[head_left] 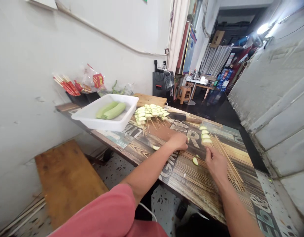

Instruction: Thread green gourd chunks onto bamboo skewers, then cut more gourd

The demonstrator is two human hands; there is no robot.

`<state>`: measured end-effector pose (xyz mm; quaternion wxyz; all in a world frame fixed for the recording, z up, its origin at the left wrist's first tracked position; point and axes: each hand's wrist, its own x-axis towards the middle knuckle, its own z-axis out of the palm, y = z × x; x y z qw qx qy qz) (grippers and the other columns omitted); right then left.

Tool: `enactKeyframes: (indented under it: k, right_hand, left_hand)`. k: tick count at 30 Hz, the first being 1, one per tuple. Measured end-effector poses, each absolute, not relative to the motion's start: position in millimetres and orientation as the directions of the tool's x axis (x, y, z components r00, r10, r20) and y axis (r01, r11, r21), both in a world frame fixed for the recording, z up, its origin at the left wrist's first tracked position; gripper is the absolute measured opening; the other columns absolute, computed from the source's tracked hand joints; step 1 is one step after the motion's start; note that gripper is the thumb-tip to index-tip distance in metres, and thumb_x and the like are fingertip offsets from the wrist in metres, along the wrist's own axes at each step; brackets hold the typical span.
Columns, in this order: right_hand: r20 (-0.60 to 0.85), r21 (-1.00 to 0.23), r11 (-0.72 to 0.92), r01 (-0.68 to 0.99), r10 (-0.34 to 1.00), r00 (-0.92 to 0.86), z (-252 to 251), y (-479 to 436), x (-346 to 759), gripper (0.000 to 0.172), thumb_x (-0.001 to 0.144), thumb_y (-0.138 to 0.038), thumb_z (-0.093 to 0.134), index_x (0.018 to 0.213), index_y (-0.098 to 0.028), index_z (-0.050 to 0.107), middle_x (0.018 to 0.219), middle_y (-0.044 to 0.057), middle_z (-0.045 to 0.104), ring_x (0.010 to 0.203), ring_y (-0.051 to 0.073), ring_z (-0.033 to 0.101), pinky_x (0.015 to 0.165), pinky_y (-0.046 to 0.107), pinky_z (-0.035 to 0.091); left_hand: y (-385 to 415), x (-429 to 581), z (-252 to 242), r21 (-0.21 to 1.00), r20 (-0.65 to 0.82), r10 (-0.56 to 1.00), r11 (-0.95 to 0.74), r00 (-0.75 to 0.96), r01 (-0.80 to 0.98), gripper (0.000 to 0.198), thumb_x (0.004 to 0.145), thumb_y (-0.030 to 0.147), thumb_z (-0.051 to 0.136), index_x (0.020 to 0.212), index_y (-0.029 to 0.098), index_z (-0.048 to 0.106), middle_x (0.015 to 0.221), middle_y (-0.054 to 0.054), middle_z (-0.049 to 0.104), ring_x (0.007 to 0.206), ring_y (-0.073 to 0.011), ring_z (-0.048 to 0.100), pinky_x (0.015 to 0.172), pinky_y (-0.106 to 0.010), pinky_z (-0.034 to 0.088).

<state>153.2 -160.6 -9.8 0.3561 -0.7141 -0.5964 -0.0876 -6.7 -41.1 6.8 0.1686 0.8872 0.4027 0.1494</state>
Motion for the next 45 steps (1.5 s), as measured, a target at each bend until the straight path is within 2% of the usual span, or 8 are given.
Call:
enactKeyframes:
  k: [6, 10, 13, 15, 19, 23, 30, 45]
  right_hand:
    - [0.537, -0.365, -0.02, 0.931, 0.812, 0.228, -9.4, -160.1, 150.7, 0.037, 0.087, -0.032, 0.038, 0.092, -0.015, 0.071, 0.065, 0.008, 0.068, 0.053, 0.017, 0.057, 0.055, 0.026, 0.036]
    - [0.525, -0.363, -0.043, 0.931, 0.816, 0.242, -7.5, -160.6, 150.1, 0.04, 0.087, -0.033, 0.037, 0.093, -0.013, 0.071, 0.067, 0.01, 0.069, 0.054, 0.019, 0.058, 0.054, 0.027, 0.036]
    - [0.52, -0.369, -0.016, 0.929, 0.825, 0.221, -8.2, -161.5, 149.1, 0.041, 0.087, -0.034, 0.036, 0.095, -0.013, 0.071, 0.07, 0.01, 0.07, 0.054, 0.019, 0.059, 0.055, 0.027, 0.037]
    - [0.51, -0.354, 0.024, 0.935, 0.843, 0.171, -9.4, -162.5, 147.2, 0.041, 0.088, -0.034, 0.036, 0.096, -0.014, 0.07, 0.074, 0.011, 0.071, 0.057, 0.018, 0.061, 0.057, 0.026, 0.038]
    - [0.457, -0.273, 0.075, 0.959, 0.887, 0.061, -11.5, -164.9, 141.3, 0.038, 0.088, -0.034, 0.037, 0.097, -0.016, 0.069, 0.07, 0.009, 0.07, 0.057, 0.019, 0.062, 0.056, 0.025, 0.037]
    - [0.402, -0.201, 0.1, 0.974, 0.915, -0.011, -10.8, -167.4, 135.2, 0.036, 0.09, -0.032, 0.036, 0.096, -0.018, 0.069, 0.067, 0.007, 0.069, 0.055, 0.017, 0.061, 0.053, 0.025, 0.032]
    - [0.337, -0.124, 0.117, 0.985, 0.939, -0.069, -7.2, -170.5, 129.8, 0.035, 0.092, -0.029, 0.034, 0.092, -0.019, 0.067, 0.064, 0.006, 0.068, 0.054, 0.016, 0.06, 0.052, 0.025, 0.027]
    - [0.322, -0.126, 0.091, 0.988, 0.946, -0.046, -7.7, -169.6, 129.4, 0.033, 0.091, -0.029, 0.034, 0.091, -0.019, 0.066, 0.065, 0.006, 0.067, 0.053, 0.015, 0.059, 0.051, 0.025, 0.025]
  left_hand:
    - [-36.6, -2.3, 0.9, 0.469, 0.088, 0.797, -0.562, 0.597, 0.681, 0.032, 0.067, 0.036, 0.067, 0.09, 0.016, 0.074, 0.078, -0.008, 0.07, 0.077, -0.0216, 0.063, 0.069, -0.027, 0.045]
    - [-33.3, 1.6, -5.9, 0.611, 0.166, 0.825, -0.516, 0.54, 0.601, 0.027, 0.066, 0.024, 0.069, 0.091, 0.014, 0.074, 0.081, -0.008, 0.07, 0.082, -0.0207, 0.063, 0.076, -0.026, 0.045]
    - [-24.0, 3.2, -11.0, 0.899, 0.149, 0.927, -0.272, 0.344, 0.342, 0.032, 0.071, 0.012, 0.063, 0.102, 0.014, 0.07, 0.078, -0.006, 0.069, 0.072, -0.0155, 0.062, 0.069, -0.024, 0.047]
    - [-16.2, 1.9, -11.9, 0.999, 0.012, 0.971, -0.021, 0.238, 0.035, 0.032, 0.073, 0.007, 0.061, 0.105, 0.011, 0.066, 0.074, -0.005, 0.067, 0.064, -0.0119, 0.06, 0.061, -0.021, 0.047]
    - [-4.4, -8.4, -4.3, 0.814, -0.252, 0.925, 0.362, 0.284, -0.455, 0.011, 0.074, 0.001, 0.063, 0.083, 0.007, 0.064, 0.069, -0.006, 0.064, 0.053, -0.0056, 0.053, 0.049, -0.014, 0.041]
    - [-1.1, -20.8, 7.7, 0.609, -0.341, 0.869, 0.495, 0.359, -0.619, 0.015, 0.083, 0.0, 0.051, 0.072, 0.006, 0.058, 0.07, -0.009, 0.064, 0.047, -0.0021, 0.047, 0.039, -0.008, 0.033]
    - [-2.9, -22.2, 12.0, 0.632, -0.32, 0.912, 0.406, 0.255, -0.659, 0.014, 0.086, 0.001, 0.049, 0.075, 0.005, 0.057, 0.068, -0.011, 0.063, 0.041, -0.0005, 0.041, 0.034, -0.007, 0.026]
    - [-2.2, -18.6, 8.3, 0.671, -0.288, 0.933, 0.357, 0.215, -0.651, 0.008, 0.079, 0.002, 0.059, 0.071, 0.004, 0.061, 0.065, -0.01, 0.064, 0.042, -0.001, 0.043, 0.036, -0.008, 0.029]
